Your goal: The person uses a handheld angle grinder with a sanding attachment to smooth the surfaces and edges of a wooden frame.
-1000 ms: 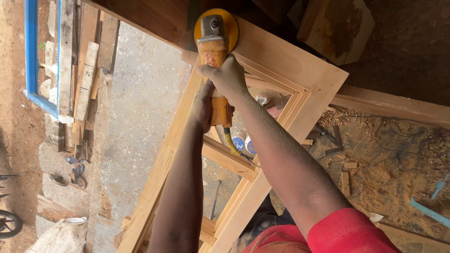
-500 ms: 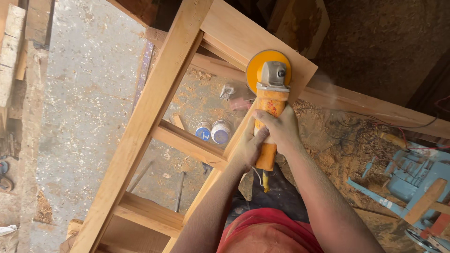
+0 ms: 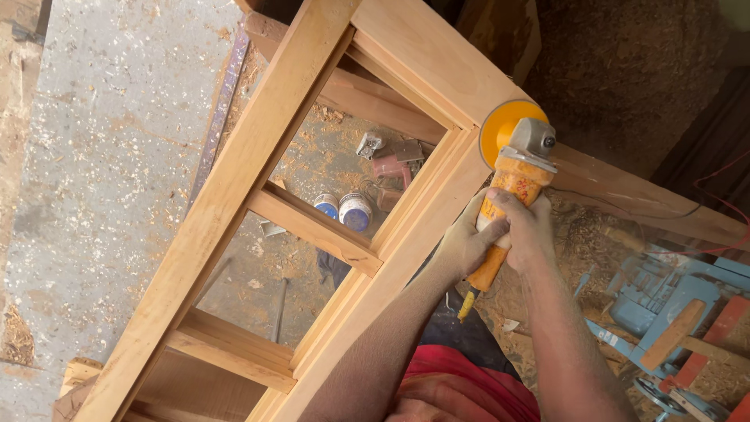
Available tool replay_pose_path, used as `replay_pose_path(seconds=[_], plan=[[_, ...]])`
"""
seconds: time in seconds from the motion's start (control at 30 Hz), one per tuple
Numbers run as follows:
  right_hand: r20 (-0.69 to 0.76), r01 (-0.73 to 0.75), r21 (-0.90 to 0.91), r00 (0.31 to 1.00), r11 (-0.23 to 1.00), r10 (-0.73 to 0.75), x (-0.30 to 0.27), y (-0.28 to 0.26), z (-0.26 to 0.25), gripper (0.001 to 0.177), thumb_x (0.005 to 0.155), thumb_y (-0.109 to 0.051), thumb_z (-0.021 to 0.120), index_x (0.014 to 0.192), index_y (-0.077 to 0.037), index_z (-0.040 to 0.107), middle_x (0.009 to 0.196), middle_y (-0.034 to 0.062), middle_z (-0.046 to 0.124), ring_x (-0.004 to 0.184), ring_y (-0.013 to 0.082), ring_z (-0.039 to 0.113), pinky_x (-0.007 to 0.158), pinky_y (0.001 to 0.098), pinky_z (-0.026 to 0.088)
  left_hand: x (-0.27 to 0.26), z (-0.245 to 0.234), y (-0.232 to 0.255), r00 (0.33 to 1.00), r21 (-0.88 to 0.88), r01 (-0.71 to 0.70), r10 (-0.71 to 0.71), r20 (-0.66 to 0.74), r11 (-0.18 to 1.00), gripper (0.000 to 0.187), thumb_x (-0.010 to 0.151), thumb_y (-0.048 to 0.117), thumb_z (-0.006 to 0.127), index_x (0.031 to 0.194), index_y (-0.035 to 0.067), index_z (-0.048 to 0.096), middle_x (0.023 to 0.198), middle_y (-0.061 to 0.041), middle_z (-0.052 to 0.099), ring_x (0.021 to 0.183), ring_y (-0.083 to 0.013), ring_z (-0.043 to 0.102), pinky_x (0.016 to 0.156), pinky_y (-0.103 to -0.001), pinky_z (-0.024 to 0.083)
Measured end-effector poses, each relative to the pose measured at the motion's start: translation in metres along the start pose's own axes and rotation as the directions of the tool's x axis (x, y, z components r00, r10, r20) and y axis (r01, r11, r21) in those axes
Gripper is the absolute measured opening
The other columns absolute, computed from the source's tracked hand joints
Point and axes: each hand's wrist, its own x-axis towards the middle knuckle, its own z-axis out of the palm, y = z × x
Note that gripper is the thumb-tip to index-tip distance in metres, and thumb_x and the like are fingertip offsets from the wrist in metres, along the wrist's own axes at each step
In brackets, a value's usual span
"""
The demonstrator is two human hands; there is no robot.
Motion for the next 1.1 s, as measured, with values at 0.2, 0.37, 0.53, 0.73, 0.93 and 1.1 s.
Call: replay_pose_path(seconds=[0.2,0.37,0.53,0.73,0.93,1.1], plan=[[0.200,0.042,-0.016,0.979,0.999,-0.038,0.031,-0.032,0.079,0.042,0.084,-0.013,0.076,0.119,0.005,0.061,0.101,0.0135,0.068,0.083,0.0209,0.073,0.069,0.0363,0.063,0.028,-0.057,0.019,0.986,-0.360,-0.168,0.155,-0.064,0.918,0.058,0.102,0.029,0.066,0.151,0.005,0.045,0.123,-0.015,0.068,0.109,-0.0220,0.067,0.094,-0.036,0.055],[0.331,0.111,-0.011,0.938,0.994,-0.102,0.057,-0.062,0.162,0.041,0.082,-0.012,0.078,0.115,0.004,0.061,0.099,0.0123,0.068,0.081,0.0199,0.073,0.068,0.0358,0.063,0.042,-0.132,0.077,0.979,-0.327,-0.186,0.147,-0.138,0.927,0.054,0.104,0.033,0.058,0.148,0.005,0.044,0.122,-0.016,0.067,0.103,-0.0213,0.070,0.086,-0.034,0.060],[0.405,0.138,-0.094,0.910,0.986,-0.089,0.066,-0.077,0.206,0.033,0.081,-0.012,0.078,0.105,0.005,0.063,0.090,0.0129,0.069,0.074,0.0201,0.073,0.064,0.0361,0.065,0.031,-0.164,0.109,0.967,-0.311,-0.152,0.077,-0.242,0.938,0.057,0.101,0.036,0.057,0.147,0.008,0.041,0.117,-0.016,0.068,0.098,-0.0224,0.072,0.079,-0.036,0.062],[0.358,0.122,-0.013,0.927,0.992,-0.109,0.042,-0.055,0.152,0.038,0.083,-0.012,0.078,0.113,0.005,0.060,0.098,0.0127,0.066,0.079,0.0188,0.072,0.067,0.0351,0.064,0.024,-0.122,0.067,0.979,-0.261,-0.153,0.111,-0.169,0.953,0.059,0.102,0.039,0.058,0.149,0.009,0.042,0.122,-0.015,0.068,0.105,-0.0197,0.071,0.088,-0.034,0.060],[0.073,-0.035,-0.109,0.996,0.993,0.043,0.010,-0.020,0.033,0.046,0.085,-0.017,0.075,0.120,0.007,0.059,0.102,0.0161,0.068,0.083,0.0254,0.074,0.067,0.0392,0.065,0.004,-0.019,0.011,0.998,-0.151,-0.022,0.013,-0.062,0.988,0.065,0.094,0.038,0.065,0.150,0.012,0.045,0.119,-0.018,0.072,0.106,-0.0259,0.071,0.092,-0.040,0.057],[0.023,0.004,-0.015,1.000,1.000,-0.003,0.003,-0.003,-0.022,0.046,0.086,-0.016,0.075,0.122,0.008,0.059,0.107,0.0171,0.067,0.088,0.0259,0.073,0.072,0.0399,0.063,-0.001,0.019,0.003,1.000,0.041,0.024,-0.024,-0.012,0.999,0.075,0.093,0.049,0.065,0.156,0.018,0.039,0.131,-0.020,0.067,0.119,-0.0306,0.067,0.100,-0.042,0.051]])
